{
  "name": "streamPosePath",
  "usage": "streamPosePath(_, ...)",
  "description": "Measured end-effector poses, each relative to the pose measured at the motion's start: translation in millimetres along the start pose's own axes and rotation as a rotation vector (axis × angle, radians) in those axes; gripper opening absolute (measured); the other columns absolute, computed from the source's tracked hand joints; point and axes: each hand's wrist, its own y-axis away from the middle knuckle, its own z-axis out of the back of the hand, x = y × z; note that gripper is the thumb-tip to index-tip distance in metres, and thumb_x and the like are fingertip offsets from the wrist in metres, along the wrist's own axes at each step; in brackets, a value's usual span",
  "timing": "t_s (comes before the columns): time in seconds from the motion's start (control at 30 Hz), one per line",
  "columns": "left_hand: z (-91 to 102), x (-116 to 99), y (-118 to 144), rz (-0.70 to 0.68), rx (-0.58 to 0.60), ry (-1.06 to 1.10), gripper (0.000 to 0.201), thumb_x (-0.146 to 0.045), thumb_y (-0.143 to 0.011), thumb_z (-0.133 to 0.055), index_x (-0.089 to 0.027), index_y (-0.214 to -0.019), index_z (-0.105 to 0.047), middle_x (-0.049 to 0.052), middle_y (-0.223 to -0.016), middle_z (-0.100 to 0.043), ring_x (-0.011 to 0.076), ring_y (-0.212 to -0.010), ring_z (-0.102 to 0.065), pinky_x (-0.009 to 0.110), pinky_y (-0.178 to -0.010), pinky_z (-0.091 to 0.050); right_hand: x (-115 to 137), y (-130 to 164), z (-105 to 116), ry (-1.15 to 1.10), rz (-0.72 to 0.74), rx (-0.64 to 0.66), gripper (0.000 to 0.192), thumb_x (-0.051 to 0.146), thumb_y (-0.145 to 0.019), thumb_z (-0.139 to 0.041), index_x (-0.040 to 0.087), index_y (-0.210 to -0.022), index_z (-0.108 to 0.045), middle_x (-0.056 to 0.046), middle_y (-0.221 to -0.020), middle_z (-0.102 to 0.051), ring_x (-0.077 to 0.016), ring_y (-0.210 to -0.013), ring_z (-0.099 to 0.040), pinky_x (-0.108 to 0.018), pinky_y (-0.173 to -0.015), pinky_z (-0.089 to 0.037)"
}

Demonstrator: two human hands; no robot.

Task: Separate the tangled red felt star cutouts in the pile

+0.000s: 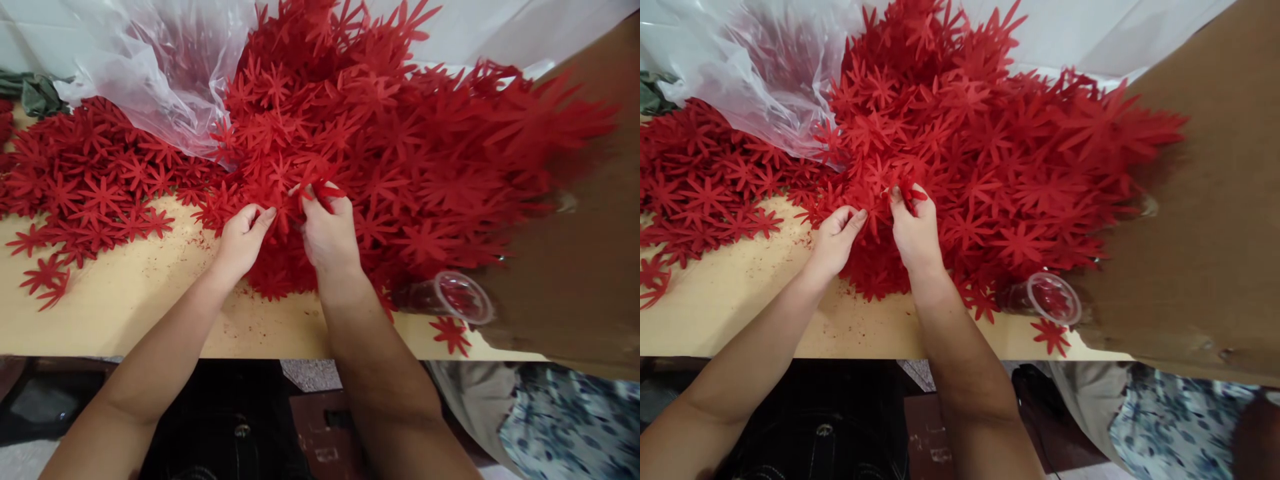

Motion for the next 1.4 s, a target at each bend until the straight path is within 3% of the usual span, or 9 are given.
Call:
streamPosePath(0.13, 2.6, -1.2, 0.6, -0.018, -0.023, -0.020, 0.036, -0.044, -0.082, -0.049, -0.019, -0.059, -0.038, -0.006, -0.054, -0.032, 0.0065, -0.052, -0.030, 0.023, -0.052, -0.028, -1.3, -1.7, 8.5, -0.028, -0.067, 0.106, 0.024, 0.046, -0.073, -0.062, 0.027, -0.084, -0.054, 0.001, -0.087, -0.063, -0.0143, -0.087, -0.062, -0.035, -0.087, -0.052)
streamPosePath(0.23, 0.8, -3.2, 0.0, -0.028, -0.042, -0.005, 0.028, -0.035, -0.080, -0.054, -0.018, -0.062, -0.043, -0.005, -0.057, -0.042, 0.0068, -0.056, -0.038, 0.021, -0.058, -0.035, 0.3, 0.9, 11.0, 0.011, -0.058, 0.133, 0.028, 0.051, -0.074, -0.059, 0.029, -0.091, -0.054, 0.001, -0.092, -0.063, -0.0159, -0.094, -0.062, -0.036, -0.089, -0.052)
streamPosePath(0.4, -2.0, -4.8, -0.6, -0.009, -0.052, 0.143, 0.007, -0.023, -0.078, -0.057, -0.017, -0.078, -0.052, -0.002, -0.078, -0.059, 0.0084, -0.075, -0.053, 0.023, -0.080, -0.044, 6.8, 5.8, 6.1, 0.049, -0.042, 0.215, 0.038, 0.052, -0.064, -0.069, 0.026, -0.088, -0.054, 0.001, -0.088, -0.063, -0.0146, -0.087, -0.061, -0.034, -0.088, -0.051)
streamPosePath(0.53, 1.1, -5.4, 0.2, 0.027, -0.018, 0.249, 0.008, -0.025, -0.081, -0.051, -0.018, -0.082, -0.055, -0.001, -0.084, -0.061, 0.0091, -0.082, -0.057, 0.024, -0.083, -0.046, 5.9, 2.0, 6.7, 0.099, 0.033, 0.103, 0.030, 0.048, -0.068, -0.066, 0.025, -0.077, -0.050, 0.001, -0.078, -0.058, -0.0135, -0.079, -0.058, -0.033, -0.084, -0.050)
streamPosePath(0.7, 0.7, 1.3, -3.5, 0.064, 0.026, 0.245, 0.027, -0.007, -0.074, -0.050, -0.019, -0.097, -0.059, 0.000, -0.090, -0.065, 0.0089, -0.083, -0.060, 0.025, -0.083, -0.049, -1.8, -4.4, 9.9, 0.161, 0.081, -0.002, 0.030, 0.049, -0.075, -0.058, 0.024, -0.068, -0.045, 0.002, -0.066, -0.049, -0.0130, -0.073, -0.055, -0.032, -0.076, -0.049)
streamPosePath(0.83, -0.9, 7.6, -7.6, 0.045, -0.036, 0.202, 0.024, -0.007, -0.076, -0.050, -0.017, -0.094, -0.062, 0.001, -0.090, -0.069, 0.0096, -0.086, -0.062, 0.028, -0.088, -0.048, -10.2, -8.0, 13.5, 0.136, 0.071, -0.049, 0.029, 0.052, -0.075, -0.056, 0.024, -0.074, -0.048, 0.001, -0.071, -0.053, -0.0150, -0.078, -0.058, -0.034, -0.077, -0.050)
streamPosePath(1.0, 3.4, 4.0, -8.0, 0.009, -0.128, 0.119, 0.019, -0.019, -0.081, -0.052, -0.017, -0.096, -0.063, 0.004, -0.102, -0.069, 0.0126, -0.100, -0.061, 0.032, -0.098, -0.044, -14.3, -13.2, 22.5, 0.178, 0.120, 0.015, 0.020, 0.037, -0.076, -0.057, 0.028, -0.094, -0.052, -0.002, -0.094, -0.060, -0.0188, -0.098, -0.059, -0.039, -0.090, -0.048)
streamPosePath(1.17, 5.6, 6.1, -8.1, -0.066, -0.159, 0.017, 0.040, -0.003, -0.074, -0.045, -0.020, -0.107, -0.060, 0.002, -0.119, -0.062, 0.0115, -0.114, -0.054, 0.034, -0.108, -0.035, -5.5, -14.7, 21.1, 0.190, 0.139, 0.082, 0.026, 0.028, -0.078, -0.050, 0.030, -0.104, -0.053, -0.001, -0.108, -0.059, -0.0196, -0.107, -0.056, -0.038, -0.085, -0.051)
streamPosePath(1.4, 10.2, 3.1, -5.0, -0.149, -0.167, -0.039, 0.052, 0.000, -0.062, -0.041, -0.020, -0.107, -0.061, 0.002, -0.120, -0.060, 0.0139, -0.117, -0.051, 0.036, -0.111, -0.032, 17.0, -22.3, 18.8, 0.203, 0.199, 0.120, 0.025, 0.028, -0.075, -0.059, 0.028, -0.100, -0.056, 0.000, -0.109, -0.062, -0.0201, -0.109, -0.057, -0.040, -0.092, -0.050)
